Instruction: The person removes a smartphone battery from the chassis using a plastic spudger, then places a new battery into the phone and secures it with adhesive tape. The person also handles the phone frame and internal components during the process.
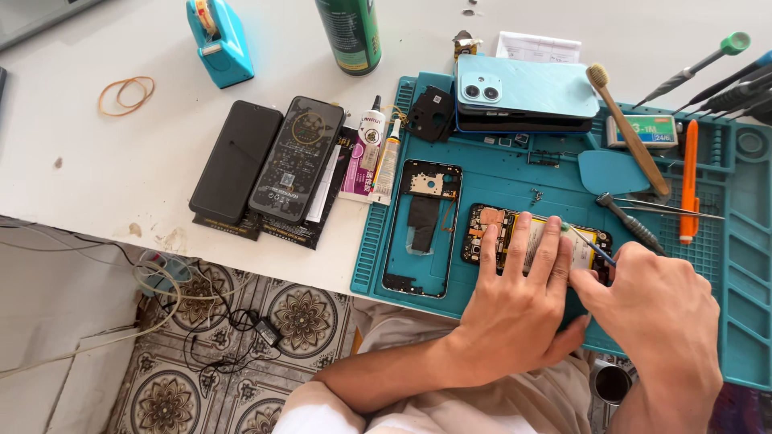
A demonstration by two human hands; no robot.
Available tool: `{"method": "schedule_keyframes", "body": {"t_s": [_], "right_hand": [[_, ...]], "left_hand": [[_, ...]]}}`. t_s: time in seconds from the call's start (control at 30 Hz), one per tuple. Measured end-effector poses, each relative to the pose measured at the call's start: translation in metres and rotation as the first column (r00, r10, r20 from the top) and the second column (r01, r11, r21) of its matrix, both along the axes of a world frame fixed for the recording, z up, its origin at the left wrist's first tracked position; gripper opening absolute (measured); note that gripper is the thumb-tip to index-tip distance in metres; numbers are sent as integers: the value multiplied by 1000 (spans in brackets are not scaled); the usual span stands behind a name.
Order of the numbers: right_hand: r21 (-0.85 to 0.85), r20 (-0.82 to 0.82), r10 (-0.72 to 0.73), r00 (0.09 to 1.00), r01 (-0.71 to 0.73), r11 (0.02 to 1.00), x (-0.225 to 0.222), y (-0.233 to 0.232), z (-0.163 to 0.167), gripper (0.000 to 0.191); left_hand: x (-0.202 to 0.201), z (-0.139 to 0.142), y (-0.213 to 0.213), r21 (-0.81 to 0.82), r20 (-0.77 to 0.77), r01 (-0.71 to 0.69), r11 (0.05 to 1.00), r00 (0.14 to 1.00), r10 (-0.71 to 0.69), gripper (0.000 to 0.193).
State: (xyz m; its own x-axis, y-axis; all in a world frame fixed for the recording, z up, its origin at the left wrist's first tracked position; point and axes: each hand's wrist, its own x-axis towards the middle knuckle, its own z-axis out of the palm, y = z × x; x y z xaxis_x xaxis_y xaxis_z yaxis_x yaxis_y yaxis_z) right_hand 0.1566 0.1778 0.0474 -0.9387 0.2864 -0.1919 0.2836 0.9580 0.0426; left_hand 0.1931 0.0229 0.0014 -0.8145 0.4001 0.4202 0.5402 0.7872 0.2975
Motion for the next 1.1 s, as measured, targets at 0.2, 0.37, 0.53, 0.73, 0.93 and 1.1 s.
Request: {"method": "schedule_keyframes", "body": {"t_s": [0.2,0.37,0.53,0.73,0.93,1.1], "right_hand": [[-16,-52,47,998,-48,999,3,3,-2,43],[-194,-131,82,988,-107,975,4,14,1,34],[-589,-220,49,974,-173,789,9,61,-4,19],[-744,-627,-60,776,-575,342,28,118,-24,15],[-858,-511,-274,815,-466,216,24,129,-46,12],[-869,-484,-241,841,-430,244,12,133,-51,16]], "left_hand": [[-1,4,2,10,5,-4,1000,1000,4,86],[-4,9,3,9,25,-3,1000,1000,3,85],[-9,7,12,10,46,15,1000,999,-15,83],[-15,1,29,44,59,63,997,996,-66,66],[-16,2,43,28,64,64,998,996,-66,61],[-16,6,50,73,116,40,996,992,-49,73]]}}
